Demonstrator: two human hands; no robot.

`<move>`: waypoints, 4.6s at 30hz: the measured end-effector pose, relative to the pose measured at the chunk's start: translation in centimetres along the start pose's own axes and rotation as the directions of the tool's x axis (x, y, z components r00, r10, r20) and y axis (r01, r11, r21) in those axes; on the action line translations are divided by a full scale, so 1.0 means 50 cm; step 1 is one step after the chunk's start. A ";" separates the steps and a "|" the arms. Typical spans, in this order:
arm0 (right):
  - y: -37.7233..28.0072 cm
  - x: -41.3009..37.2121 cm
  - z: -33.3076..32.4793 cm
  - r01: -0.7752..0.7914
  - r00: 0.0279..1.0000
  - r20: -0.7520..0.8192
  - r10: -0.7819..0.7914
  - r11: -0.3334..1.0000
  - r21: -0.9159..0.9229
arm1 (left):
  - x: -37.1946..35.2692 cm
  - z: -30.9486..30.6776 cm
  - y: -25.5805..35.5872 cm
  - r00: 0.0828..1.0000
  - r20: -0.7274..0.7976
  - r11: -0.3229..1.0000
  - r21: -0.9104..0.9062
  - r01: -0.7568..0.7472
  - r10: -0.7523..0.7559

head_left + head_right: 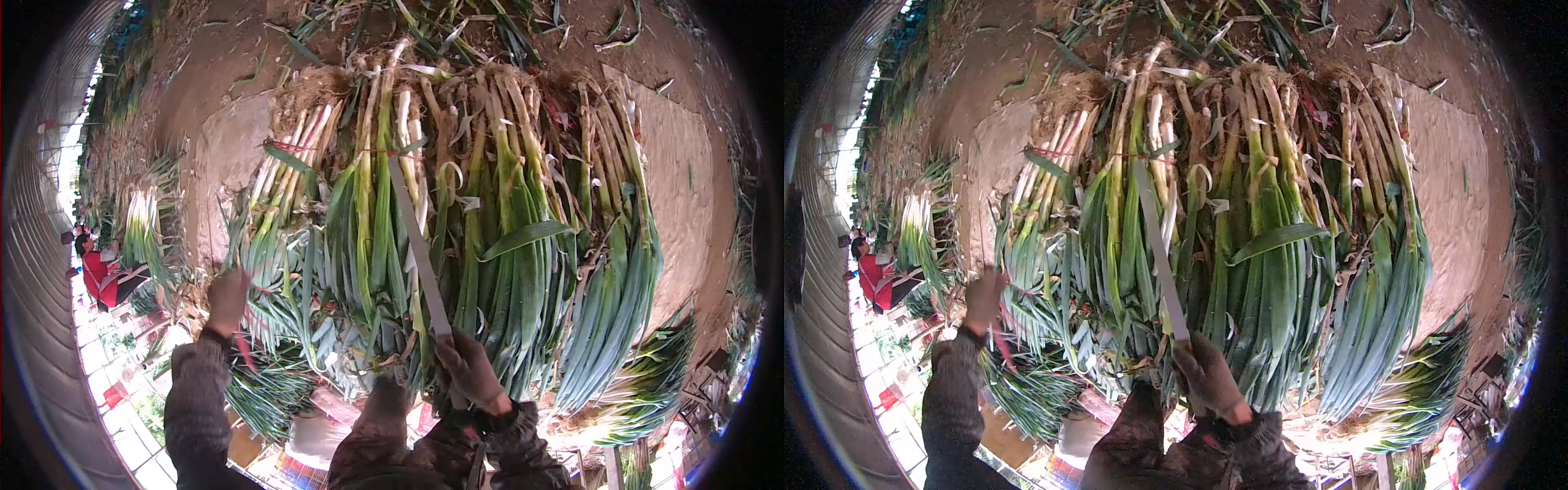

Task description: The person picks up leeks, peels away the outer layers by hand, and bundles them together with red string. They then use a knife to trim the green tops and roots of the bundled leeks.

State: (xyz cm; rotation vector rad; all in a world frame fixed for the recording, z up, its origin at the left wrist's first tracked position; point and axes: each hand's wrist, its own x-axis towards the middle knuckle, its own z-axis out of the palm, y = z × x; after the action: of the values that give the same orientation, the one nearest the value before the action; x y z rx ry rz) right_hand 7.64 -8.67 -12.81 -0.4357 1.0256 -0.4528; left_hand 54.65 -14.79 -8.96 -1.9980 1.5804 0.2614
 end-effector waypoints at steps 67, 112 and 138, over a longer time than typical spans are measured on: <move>0.318 -0.057 0.302 -0.238 0.949 -0.270 0.160 0.928 -0.287 | 0.074 0.736 -0.199 0.809 0.580 -0.863 -0.455 0.222 -0.098; 0.263 -0.123 0.432 -0.131 0.990 -0.016 0.139 0.879 -0.459 | -0.307 0.462 -0.056 0.987 0.097 0.199 -0.972 0.121 -0.127; 0.285 -0.149 0.407 -0.114 0.991 -0.113 0.065 0.857 -0.502 | -1.040 0.741 -0.267 0.737 0.360 -0.073 -0.917 0.392 -0.573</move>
State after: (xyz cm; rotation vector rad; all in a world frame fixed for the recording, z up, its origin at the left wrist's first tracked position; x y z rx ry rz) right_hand 24.48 9.85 -6.12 -0.8417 1.2520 -0.1088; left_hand 59.67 50.22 -9.83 -3.5396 0.3594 1.1312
